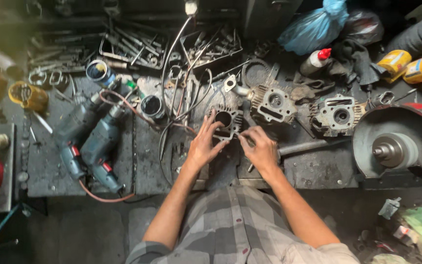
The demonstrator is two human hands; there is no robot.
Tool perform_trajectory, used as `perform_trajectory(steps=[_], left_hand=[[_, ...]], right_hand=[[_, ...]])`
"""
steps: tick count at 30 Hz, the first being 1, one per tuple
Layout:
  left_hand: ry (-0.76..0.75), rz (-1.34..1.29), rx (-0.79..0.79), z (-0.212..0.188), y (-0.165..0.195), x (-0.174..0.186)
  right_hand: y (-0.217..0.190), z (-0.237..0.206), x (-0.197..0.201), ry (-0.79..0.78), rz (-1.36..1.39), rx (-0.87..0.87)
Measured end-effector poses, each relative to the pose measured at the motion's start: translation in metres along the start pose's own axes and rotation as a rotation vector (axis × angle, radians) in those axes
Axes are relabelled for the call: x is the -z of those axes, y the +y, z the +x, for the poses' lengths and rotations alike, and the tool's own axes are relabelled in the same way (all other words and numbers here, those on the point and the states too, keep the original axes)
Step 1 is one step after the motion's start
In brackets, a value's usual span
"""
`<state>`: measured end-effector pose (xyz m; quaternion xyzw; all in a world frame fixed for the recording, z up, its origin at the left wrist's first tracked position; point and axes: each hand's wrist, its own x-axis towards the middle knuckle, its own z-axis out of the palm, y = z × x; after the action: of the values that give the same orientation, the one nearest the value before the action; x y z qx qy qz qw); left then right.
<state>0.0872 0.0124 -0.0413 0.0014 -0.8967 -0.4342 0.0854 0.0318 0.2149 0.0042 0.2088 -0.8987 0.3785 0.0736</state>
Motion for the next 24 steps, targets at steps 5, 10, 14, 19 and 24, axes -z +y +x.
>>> perform_trajectory(steps=[5,10,14,19,24], left_hand=[[-0.019,0.019,0.047,0.0021,0.0028,-0.0035],[-0.04,0.015,0.047,0.0016,0.0058,0.0006],[-0.055,0.013,0.075,0.0008,0.0066,0.0024],[-0.034,0.016,0.047,0.0,0.0018,0.0004],[-0.009,0.015,0.002,-0.0006,-0.0025,-0.0014]], right_hand=[[-0.0018,-0.0021,-0.0003,-0.048,-0.011,-0.091],[0.0,-0.0014,-0.0035,-0.07,0.042,-0.046],[0.0004,-0.0041,-0.0048,-0.066,0.051,-0.006],[-0.0034,-0.0063,-0.0043,-0.002,0.027,0.006],[-0.008,-0.0022,-0.0043,-0.047,-0.003,0.028]])
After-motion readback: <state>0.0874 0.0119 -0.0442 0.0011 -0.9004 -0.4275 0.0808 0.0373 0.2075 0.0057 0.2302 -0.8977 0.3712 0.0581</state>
